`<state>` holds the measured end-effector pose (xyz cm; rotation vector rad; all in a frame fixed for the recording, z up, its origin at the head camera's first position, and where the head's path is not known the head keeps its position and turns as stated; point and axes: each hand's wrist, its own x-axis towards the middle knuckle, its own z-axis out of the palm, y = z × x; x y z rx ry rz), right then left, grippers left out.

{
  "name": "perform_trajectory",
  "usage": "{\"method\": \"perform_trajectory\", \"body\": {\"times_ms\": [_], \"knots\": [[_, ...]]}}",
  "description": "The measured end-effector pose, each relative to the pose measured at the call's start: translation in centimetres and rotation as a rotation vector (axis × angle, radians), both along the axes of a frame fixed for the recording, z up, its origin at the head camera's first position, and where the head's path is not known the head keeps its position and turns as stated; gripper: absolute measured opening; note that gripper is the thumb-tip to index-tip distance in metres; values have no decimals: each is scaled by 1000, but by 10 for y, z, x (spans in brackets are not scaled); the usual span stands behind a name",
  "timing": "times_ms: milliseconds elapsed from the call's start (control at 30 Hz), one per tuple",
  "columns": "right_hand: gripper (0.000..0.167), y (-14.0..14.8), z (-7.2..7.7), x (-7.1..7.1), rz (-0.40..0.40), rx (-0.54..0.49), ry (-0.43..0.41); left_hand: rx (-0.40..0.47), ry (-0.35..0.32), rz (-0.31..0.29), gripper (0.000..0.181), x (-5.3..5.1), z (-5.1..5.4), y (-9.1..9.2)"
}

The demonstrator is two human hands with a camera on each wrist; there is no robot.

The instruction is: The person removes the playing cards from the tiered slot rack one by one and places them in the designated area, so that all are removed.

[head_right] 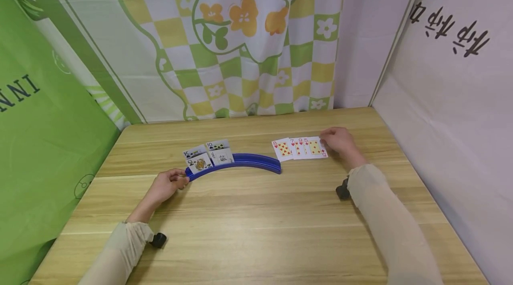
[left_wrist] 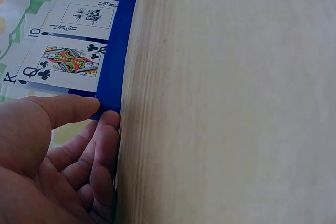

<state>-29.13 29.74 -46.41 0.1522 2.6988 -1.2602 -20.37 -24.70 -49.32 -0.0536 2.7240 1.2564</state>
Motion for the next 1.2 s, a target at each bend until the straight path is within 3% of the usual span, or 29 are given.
{"method": "perform_trajectory", "body": {"times_ms": [300,1200], "knots": [[41,-10,10,2,32,-78,-36,0,-10,-2,36,2,2,1],[39,-40,18,13,54,-267,-56,5,-9,1,36,1,1,1]]}}
